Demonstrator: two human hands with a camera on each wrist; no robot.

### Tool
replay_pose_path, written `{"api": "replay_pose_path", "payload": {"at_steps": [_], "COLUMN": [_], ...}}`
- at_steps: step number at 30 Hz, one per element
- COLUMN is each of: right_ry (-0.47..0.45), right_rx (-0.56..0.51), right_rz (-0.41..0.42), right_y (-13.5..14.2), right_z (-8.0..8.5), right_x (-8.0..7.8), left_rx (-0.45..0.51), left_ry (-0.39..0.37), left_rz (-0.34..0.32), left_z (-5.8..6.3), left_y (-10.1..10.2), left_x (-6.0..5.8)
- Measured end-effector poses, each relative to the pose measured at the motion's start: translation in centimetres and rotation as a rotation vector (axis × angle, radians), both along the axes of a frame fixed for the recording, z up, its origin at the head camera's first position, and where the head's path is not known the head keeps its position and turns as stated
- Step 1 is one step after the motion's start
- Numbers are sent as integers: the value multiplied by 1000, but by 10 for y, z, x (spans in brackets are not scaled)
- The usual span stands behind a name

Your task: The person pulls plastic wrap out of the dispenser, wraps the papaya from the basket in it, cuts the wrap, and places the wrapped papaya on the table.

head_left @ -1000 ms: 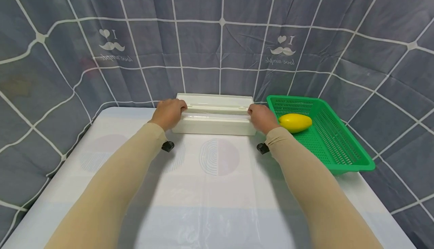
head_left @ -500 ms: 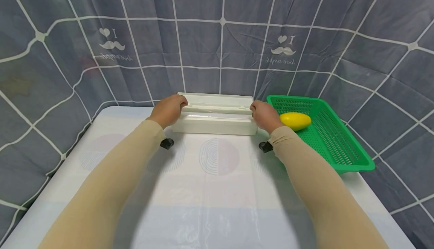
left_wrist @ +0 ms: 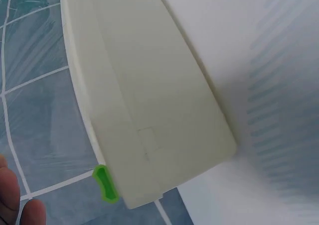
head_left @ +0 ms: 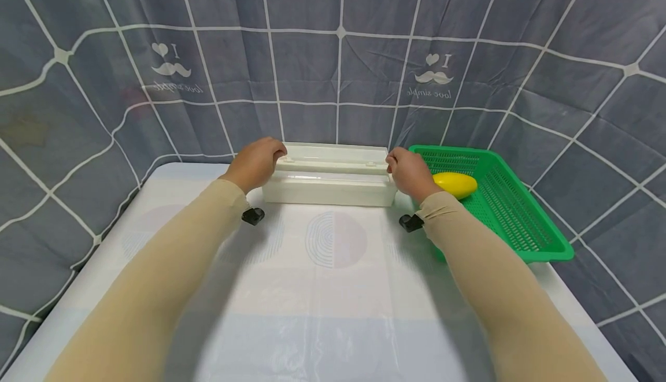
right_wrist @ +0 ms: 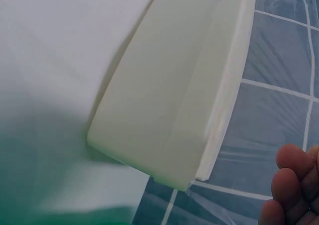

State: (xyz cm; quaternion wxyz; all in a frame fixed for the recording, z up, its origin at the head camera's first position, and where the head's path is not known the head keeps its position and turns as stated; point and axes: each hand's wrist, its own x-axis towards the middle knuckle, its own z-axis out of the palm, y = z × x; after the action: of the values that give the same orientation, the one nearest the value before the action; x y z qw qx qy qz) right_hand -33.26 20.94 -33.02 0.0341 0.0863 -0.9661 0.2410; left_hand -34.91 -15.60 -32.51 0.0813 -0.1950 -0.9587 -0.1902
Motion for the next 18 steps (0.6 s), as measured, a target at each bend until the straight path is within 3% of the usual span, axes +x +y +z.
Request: {"api": "replay_pose_path", "payload": {"at_steps": [10, 18], "right_ry": [35, 21], "right_rx": [-32, -47], "right_rz": [-8, -37], "right_y": [5, 6], "right_z": [10, 24], "right_x": [8, 15], "left_rx": [2, 0], "left_ry": [48, 56], "left_rz": [-35, -22], "left_z": [14, 27], "left_y": [-1, -2], "left_x": [7, 11]}}
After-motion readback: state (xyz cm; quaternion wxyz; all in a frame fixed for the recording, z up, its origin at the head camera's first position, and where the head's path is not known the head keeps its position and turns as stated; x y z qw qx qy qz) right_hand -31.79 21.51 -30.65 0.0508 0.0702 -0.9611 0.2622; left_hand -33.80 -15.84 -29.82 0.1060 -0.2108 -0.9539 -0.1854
